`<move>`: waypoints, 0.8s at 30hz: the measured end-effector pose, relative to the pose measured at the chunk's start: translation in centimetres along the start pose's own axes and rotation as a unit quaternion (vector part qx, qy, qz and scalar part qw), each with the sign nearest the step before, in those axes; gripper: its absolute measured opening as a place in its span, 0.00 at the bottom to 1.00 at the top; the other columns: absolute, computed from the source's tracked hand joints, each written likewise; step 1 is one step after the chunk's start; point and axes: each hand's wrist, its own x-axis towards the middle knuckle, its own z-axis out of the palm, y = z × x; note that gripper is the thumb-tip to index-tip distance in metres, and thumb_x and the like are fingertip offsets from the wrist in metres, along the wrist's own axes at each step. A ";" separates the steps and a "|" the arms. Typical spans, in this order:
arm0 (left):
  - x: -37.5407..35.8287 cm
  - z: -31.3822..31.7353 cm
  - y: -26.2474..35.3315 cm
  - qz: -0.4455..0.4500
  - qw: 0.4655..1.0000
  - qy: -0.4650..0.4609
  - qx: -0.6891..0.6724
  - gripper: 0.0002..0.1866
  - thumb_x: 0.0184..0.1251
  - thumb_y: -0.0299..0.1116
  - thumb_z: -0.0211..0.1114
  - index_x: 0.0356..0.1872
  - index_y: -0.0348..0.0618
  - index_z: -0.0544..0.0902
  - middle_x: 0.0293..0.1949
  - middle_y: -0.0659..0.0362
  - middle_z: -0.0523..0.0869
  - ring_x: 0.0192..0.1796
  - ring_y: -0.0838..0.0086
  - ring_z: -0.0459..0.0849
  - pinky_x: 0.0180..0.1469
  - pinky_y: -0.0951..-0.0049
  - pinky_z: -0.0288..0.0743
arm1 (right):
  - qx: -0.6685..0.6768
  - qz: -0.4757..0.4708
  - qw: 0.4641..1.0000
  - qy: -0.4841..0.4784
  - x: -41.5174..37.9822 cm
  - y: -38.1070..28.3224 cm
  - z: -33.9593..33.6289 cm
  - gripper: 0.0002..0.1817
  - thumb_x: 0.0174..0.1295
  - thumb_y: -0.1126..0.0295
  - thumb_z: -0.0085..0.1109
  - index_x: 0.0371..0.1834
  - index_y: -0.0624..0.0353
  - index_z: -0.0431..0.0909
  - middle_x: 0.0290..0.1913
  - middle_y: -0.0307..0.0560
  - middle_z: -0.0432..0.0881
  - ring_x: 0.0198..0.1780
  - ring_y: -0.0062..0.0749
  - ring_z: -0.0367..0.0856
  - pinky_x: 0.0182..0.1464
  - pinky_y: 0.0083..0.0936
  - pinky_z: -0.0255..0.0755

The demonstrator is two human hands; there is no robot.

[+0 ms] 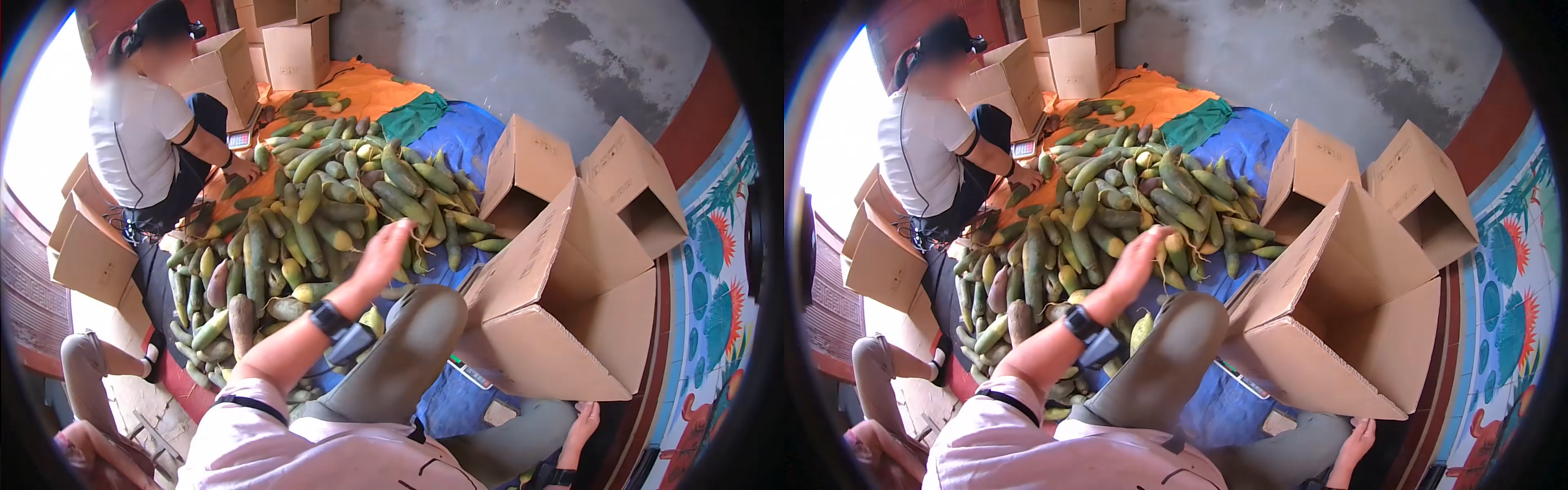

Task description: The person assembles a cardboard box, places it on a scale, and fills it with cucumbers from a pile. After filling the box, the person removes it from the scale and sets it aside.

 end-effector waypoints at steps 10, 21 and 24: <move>-11.2 -15.6 -14.7 -0.246 0.882 0.045 0.399 0.26 0.62 0.53 0.53 0.40 0.34 0.80 0.37 0.39 0.82 0.47 0.50 0.80 0.49 0.57 0.73 | -0.024 -0.058 0.997 0.047 -1.2 -1.6 0.6 0.14 0.69 0.67 0.46 0.44 0.69 0.74 0.37 0.49 0.81 0.38 0.31 0.79 0.45 0.26 0.72; -16.3 -13.5 -21.5 -0.318 0.859 -0.027 0.400 0.26 0.59 0.49 0.58 0.52 0.42 0.77 0.48 0.46 0.81 0.53 0.54 0.78 0.55 0.61 0.72 | -0.097 -0.074 0.992 0.042 -2.0 -2.6 0.4 0.13 0.67 0.69 0.45 0.43 0.69 0.75 0.37 0.51 0.81 0.39 0.34 0.79 0.46 0.27 0.71; -14.1 -10.9 -21.7 -0.318 0.850 -0.095 0.410 0.27 0.58 0.48 0.59 0.55 0.41 0.75 0.53 0.46 0.79 0.57 0.55 0.75 0.59 0.62 0.69 | -0.121 -0.072 0.989 0.043 -2.3 -2.7 0.3 0.13 0.67 0.69 0.45 0.43 0.69 0.75 0.37 0.51 0.81 0.40 0.36 0.79 0.47 0.28 0.71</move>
